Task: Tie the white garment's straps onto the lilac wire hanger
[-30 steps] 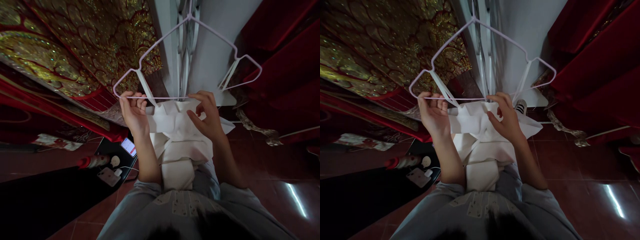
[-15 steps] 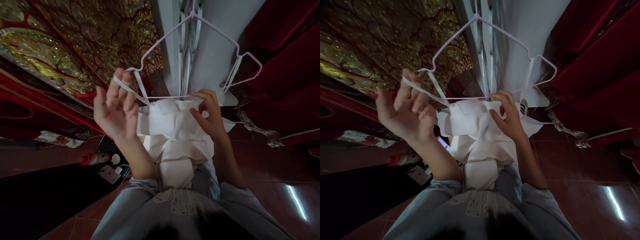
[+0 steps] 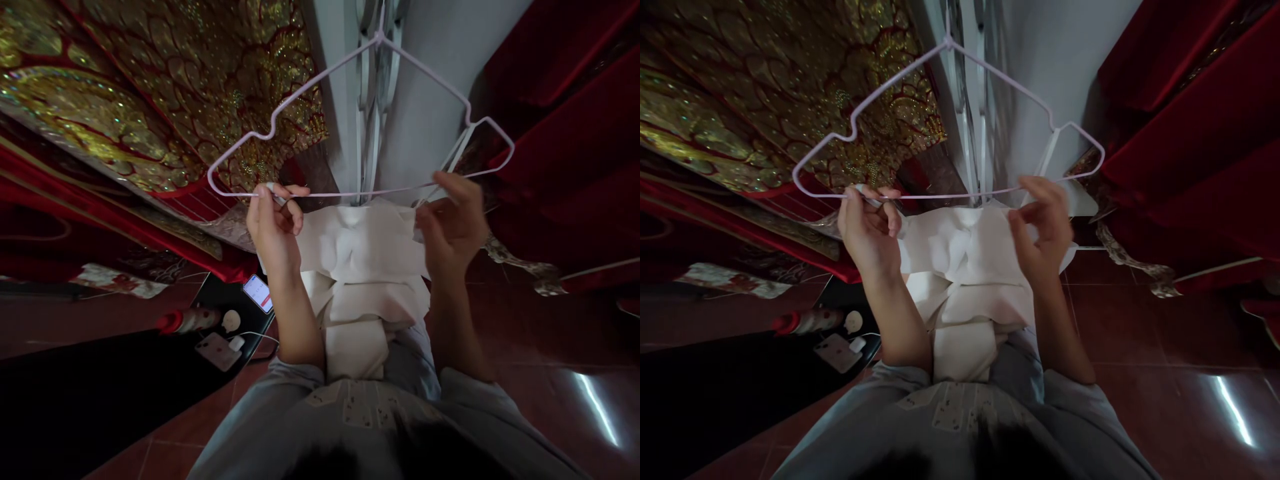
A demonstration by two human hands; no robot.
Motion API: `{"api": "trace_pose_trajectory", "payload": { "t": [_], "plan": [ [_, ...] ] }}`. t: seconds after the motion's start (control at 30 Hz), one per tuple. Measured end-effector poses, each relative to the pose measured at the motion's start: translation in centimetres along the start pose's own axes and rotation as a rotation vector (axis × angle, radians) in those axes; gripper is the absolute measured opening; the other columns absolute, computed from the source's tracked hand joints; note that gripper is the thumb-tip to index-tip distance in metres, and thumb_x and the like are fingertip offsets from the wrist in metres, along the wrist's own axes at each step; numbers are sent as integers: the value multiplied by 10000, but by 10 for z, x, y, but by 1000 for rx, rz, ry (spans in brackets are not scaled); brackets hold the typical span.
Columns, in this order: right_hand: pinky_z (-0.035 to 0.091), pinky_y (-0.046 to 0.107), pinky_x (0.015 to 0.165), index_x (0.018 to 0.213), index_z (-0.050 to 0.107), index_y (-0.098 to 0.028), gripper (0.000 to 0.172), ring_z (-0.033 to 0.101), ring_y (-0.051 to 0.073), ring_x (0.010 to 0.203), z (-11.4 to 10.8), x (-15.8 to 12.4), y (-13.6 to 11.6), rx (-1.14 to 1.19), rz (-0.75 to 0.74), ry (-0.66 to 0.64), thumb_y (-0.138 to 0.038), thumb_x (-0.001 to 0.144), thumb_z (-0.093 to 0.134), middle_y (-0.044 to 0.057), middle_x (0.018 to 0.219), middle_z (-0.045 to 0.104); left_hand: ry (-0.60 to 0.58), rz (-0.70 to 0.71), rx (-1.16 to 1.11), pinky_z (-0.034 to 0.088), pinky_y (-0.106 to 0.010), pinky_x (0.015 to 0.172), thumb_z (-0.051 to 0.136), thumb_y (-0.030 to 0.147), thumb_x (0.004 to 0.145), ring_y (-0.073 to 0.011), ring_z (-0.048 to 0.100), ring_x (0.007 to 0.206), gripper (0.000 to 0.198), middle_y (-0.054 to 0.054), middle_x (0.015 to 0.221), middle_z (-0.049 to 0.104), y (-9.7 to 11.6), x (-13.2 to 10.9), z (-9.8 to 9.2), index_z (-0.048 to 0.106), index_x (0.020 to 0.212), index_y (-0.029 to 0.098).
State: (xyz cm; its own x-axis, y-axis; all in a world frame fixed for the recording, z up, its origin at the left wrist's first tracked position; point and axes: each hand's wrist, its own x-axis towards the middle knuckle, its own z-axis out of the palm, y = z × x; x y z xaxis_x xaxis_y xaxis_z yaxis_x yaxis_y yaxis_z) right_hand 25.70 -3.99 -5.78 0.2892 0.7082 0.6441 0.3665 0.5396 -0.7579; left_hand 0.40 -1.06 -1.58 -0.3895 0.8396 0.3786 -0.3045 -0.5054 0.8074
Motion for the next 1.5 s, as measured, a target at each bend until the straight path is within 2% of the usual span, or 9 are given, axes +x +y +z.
{"api": "trace_pose_trajectory", "payload": {
  "t": [0.1,0.27,0.47,0.57,0.8,1.0,1.2,1.37,1.5],
  "plan": [
    [515,354,697,1385,815,-394,381,575,175,815,-10,11,9,-61,-62,278,-444,1007,806,60,1317,696,-16,-9,-20,201,-330,491,824,689,1123,-130,353,484,563,-88,897,830,-2,0,1,649,824,246],
    [377,287,591,1097,841,-275,189,445,104,679,-23,48,-10,-127,135,-55,-326,919,878,45,1136,746,-19,10,-69,209,-318,495,820,594,1155,-134,339,506,495,-72,893,807,-8,0,-1,651,848,244],
    [291,259,528,1259,803,-281,457,383,80,612,-27,78,-10,75,392,-167,-273,824,943,7,977,791,-28,28,-60,181,-314,512,806,543,1158,-134,277,519,471,-79,877,816,-1,-1,1,665,832,233],
    [235,271,495,1179,813,-264,392,334,64,548,-28,76,-3,87,462,-195,-264,810,948,-9,878,753,-27,26,-38,183,-315,517,816,568,1142,-133,264,515,482,-82,870,816,-2,0,1,654,834,235],
    [235,305,473,1030,888,-264,285,301,67,538,-30,84,-15,183,213,-44,-442,814,942,60,967,814,7,15,-41,201,-304,500,802,601,1159,-127,274,499,531,-74,854,810,-1,-2,3,626,820,231],
    [261,247,530,1419,838,-316,642,701,172,825,-52,108,54,337,-90,283,-528,820,748,132,1569,722,-24,21,-123,254,-235,474,811,468,1186,-85,300,471,481,-86,856,836,2,-5,3,668,815,197],
    [370,310,586,1250,895,-321,446,682,188,732,-48,73,70,206,-172,442,-484,882,702,98,1235,816,-24,20,-143,178,-272,474,863,520,1141,-109,264,483,461,-75,845,830,1,-1,1,698,840,212],
    [268,299,529,1338,847,-340,492,486,112,627,-38,78,72,167,-204,638,-409,907,621,81,1363,802,-16,-31,-99,178,-300,476,749,477,1200,-127,266,491,446,-95,871,834,-1,-1,-2,673,845,219],
    [323,297,583,1273,860,-347,344,573,131,705,-47,84,86,285,-325,731,-505,1019,688,48,1222,791,-16,-113,-134,213,-271,448,724,432,1218,-118,267,479,446,-77,870,835,1,-3,1,650,834,218]
  ]
}}
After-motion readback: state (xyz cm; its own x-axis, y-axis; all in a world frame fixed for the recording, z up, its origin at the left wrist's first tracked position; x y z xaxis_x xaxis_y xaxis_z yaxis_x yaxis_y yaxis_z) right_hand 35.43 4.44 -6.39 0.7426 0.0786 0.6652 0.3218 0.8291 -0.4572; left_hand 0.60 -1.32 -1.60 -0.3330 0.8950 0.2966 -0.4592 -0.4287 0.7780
